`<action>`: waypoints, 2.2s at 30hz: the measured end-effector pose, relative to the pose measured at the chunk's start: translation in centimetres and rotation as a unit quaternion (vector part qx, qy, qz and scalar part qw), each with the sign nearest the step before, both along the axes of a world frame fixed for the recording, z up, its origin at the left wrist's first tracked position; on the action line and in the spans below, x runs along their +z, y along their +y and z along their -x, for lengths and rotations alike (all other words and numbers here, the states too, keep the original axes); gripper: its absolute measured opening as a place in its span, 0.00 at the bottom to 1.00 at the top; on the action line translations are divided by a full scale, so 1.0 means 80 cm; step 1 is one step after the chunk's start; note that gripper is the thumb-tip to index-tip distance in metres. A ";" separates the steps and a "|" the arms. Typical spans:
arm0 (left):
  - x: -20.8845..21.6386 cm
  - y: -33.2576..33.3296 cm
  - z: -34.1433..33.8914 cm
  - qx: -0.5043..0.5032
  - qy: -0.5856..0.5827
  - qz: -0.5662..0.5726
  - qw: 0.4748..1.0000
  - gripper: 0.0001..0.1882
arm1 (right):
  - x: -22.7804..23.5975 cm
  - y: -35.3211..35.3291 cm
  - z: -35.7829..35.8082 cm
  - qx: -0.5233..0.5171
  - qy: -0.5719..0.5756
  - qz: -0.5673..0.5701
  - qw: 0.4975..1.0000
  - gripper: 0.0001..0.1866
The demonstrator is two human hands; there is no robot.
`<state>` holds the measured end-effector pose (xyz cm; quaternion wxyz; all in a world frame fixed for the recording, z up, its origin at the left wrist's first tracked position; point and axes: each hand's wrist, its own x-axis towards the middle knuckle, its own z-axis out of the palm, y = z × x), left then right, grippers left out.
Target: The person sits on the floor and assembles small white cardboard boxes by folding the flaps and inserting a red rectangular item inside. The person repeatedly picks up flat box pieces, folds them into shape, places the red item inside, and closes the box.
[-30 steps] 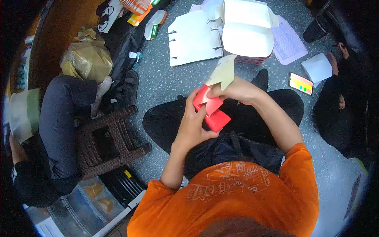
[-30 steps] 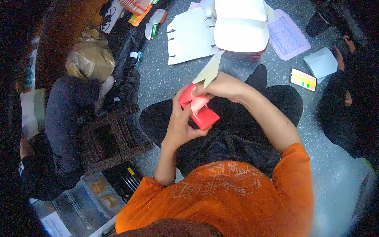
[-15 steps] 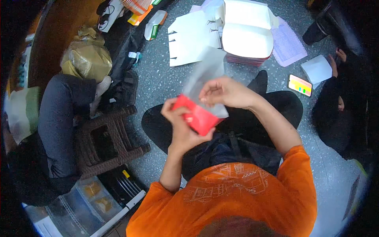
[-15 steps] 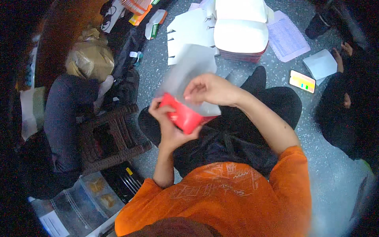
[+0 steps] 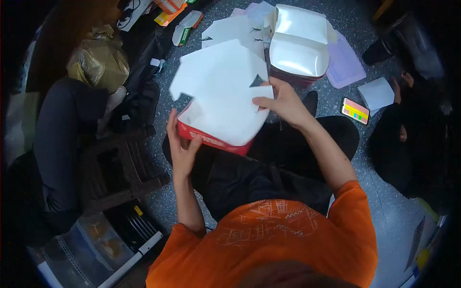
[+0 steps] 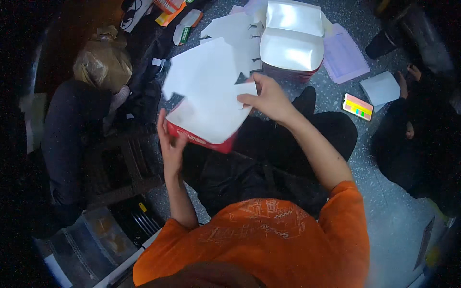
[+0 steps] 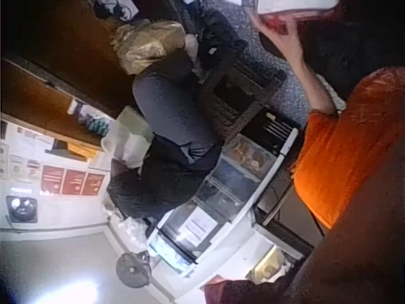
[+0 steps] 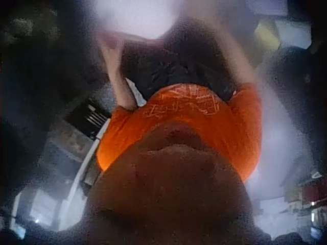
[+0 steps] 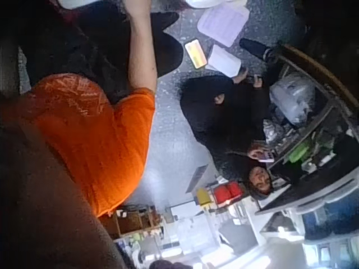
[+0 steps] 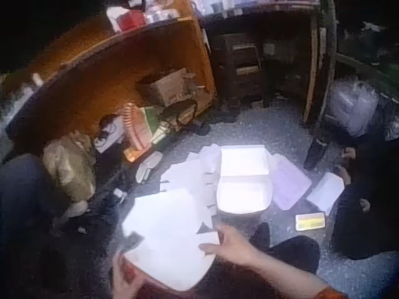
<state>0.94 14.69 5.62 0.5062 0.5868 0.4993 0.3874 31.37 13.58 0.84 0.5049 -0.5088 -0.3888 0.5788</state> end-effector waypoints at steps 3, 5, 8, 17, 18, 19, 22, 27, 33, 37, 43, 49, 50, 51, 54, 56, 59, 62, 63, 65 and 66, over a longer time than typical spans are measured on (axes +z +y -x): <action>0.017 0.000 0.010 -0.195 0.265 -0.202 0.922 0.30 | 0.002 -0.008 0.016 -0.003 0.082 0.038 0.996 0.20; 0.037 -0.009 -0.011 -0.280 0.298 -0.141 0.902 0.25 | 0.017 -0.010 0.026 -0.008 0.055 0.037 0.998 0.20; 0.017 -0.001 -0.024 -0.260 0.282 -0.035 0.923 0.16 | 0.023 -0.010 0.023 -0.003 0.094 0.035 0.995 0.16; -0.030 0.002 -0.022 -0.073 0.110 0.129 0.983 0.19 | 0.021 -0.015 0.019 0.197 0.003 -0.087 0.976 0.20; -0.027 -0.001 -0.026 -0.079 0.112 0.138 0.981 0.19 | 0.022 -0.017 0.028 0.206 -0.098 -0.149 0.962 0.20; -0.035 -0.002 -0.024 -0.095 0.129 0.102 0.982 0.18 | 0.026 -0.017 0.031 0.230 -0.133 -0.150 0.953 0.20; -0.040 -0.002 -0.021 -0.173 0.148 -0.027 0.973 0.16 | 0.003 -0.019 0.035 0.198 -0.188 -0.186 0.944 0.20; -0.024 -0.013 -0.040 -0.143 0.150 0.013 0.978 0.18 | 0.001 -0.015 0.041 0.107 -0.202 -0.162 0.960 0.18; -0.034 -0.010 -0.034 -0.144 0.152 -0.030 0.977 0.19 | 0.006 -0.020 0.043 0.168 -0.198 -0.138 0.956 0.15; -0.027 -0.012 -0.050 -0.121 0.155 -0.026 0.980 0.21 | -0.003 -0.025 0.053 0.108 -0.305 -0.178 0.929 0.13; -0.038 -0.030 -0.082 -0.082 0.285 -0.121 0.947 0.22 | -0.008 -0.034 0.050 0.057 -0.349 -0.154 0.923 0.14; -0.042 -0.014 -0.088 -0.156 0.196 -0.023 0.968 0.17 | -0.024 -0.029 0.031 0.070 -0.355 -0.100 0.927 0.15; -0.047 0.000 -0.087 -0.133 0.143 -0.023 0.980 0.17 | -0.024 -0.026 0.023 0.047 -0.338 -0.129 0.931 0.15; -0.057 0.022 -0.077 -0.107 0.206 -0.079 0.970 0.17 | -0.020 -0.023 0.016 0.024 -0.322 -0.157 0.933 0.15; -0.070 0.075 -0.072 -0.025 0.220 0.050 0.974 0.23 | -0.019 -0.014 0.012 -0.047 -0.218 -0.215 0.951 0.20; -0.067 0.088 -0.072 -0.100 0.023 0.164 0.981 0.31 | -0.010 -0.011 0.005 -0.034 -0.060 -0.143 0.987 0.21; -0.054 0.067 -0.111 -0.037 -0.094 0.244 0.965 0.40 | -0.028 -0.003 -0.001 -0.123 -0.001 -0.085 0.989 0.23; -0.041 0.054 -0.156 0.031 -0.032 0.243 0.969 0.39 | -0.031 0.000 -0.011 -0.146 -0.010 -0.055 0.988 0.23; -0.046 0.055 -0.160 0.048 -0.011 0.219 0.974 0.41 | -0.030 0.001 -0.013 -0.146 -0.027 -0.053 0.987 0.23; -0.038 0.055 -0.166 0.035 -0.035 0.187 0.981 0.42 | -0.031 0.003 -0.009 -0.159 -0.140 -0.136 0.968 0.21; -0.035 0.055 -0.167 0.030 -0.046 0.170 0.984 0.42 | -0.030 0.004 -0.008 -0.164 -0.195 -0.177 0.951 0.21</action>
